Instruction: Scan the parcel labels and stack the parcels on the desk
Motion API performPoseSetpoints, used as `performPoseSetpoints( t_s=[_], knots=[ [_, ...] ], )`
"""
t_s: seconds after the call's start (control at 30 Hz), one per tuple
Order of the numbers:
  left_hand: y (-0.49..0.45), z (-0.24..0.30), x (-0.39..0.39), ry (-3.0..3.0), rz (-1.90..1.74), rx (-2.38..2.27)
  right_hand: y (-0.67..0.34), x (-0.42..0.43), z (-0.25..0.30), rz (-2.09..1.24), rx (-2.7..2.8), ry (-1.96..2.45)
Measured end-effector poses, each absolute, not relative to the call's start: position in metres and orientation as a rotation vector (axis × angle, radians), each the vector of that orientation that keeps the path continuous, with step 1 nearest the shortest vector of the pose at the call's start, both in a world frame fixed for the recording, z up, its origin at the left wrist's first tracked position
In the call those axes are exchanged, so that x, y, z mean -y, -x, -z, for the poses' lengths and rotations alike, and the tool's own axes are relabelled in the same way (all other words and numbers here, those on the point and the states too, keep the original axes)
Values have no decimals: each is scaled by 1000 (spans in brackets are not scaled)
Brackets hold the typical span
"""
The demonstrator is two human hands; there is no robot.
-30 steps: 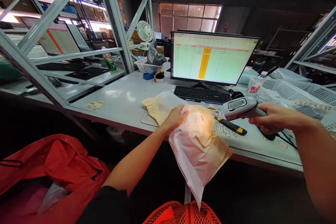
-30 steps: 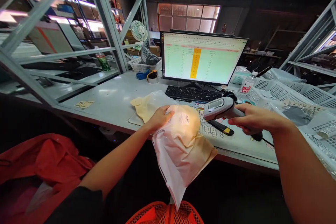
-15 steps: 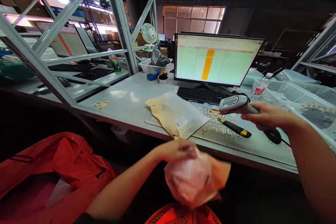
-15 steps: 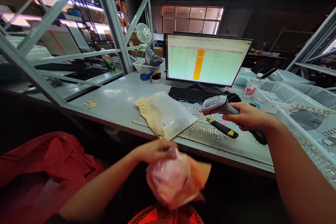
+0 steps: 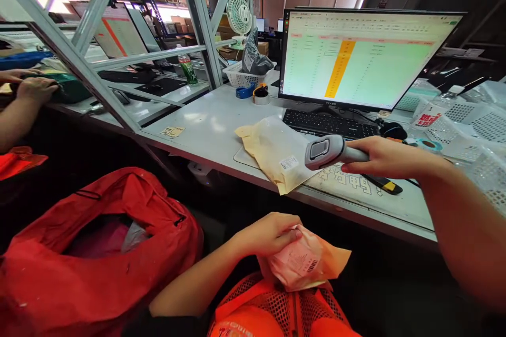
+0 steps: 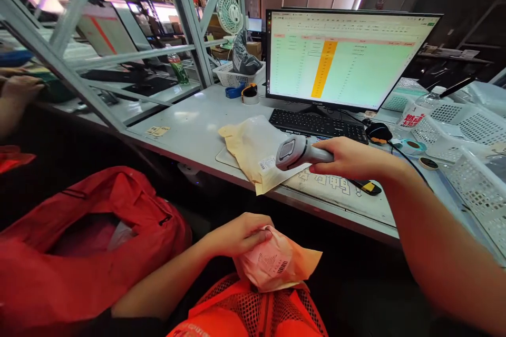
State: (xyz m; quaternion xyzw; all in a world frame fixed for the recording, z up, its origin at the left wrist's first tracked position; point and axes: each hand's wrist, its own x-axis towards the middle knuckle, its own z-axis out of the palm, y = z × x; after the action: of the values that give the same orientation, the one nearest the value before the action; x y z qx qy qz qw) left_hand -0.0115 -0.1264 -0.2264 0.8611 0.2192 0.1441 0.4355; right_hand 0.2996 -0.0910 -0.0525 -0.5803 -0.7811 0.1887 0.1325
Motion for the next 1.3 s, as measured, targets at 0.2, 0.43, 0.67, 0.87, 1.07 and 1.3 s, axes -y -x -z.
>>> performPoseSetpoints(
  t_s=[0.2,0.43,0.67,0.87,1.07,1.3],
  knots=[
    [13,237,128,-2147,-498,-633,-288,83,65,-562,2436,1612],
    [25,215,97,-2463,-901,-705,-379,58,130,-147,1981,2162],
    [7,226,36,-2776,-607,-808,-444,60,207,118,1318,2691],
    [2,252,27,-2744,-650,-780,-402,42,202,355,1376,2349],
    [-3,259,25,-2646,-728,-861,-370,-36,186,-17,1489,2393],
    [-6,260,26,-2548,-813,-887,-372,-70,180,-137,1369,2478]
  ],
)
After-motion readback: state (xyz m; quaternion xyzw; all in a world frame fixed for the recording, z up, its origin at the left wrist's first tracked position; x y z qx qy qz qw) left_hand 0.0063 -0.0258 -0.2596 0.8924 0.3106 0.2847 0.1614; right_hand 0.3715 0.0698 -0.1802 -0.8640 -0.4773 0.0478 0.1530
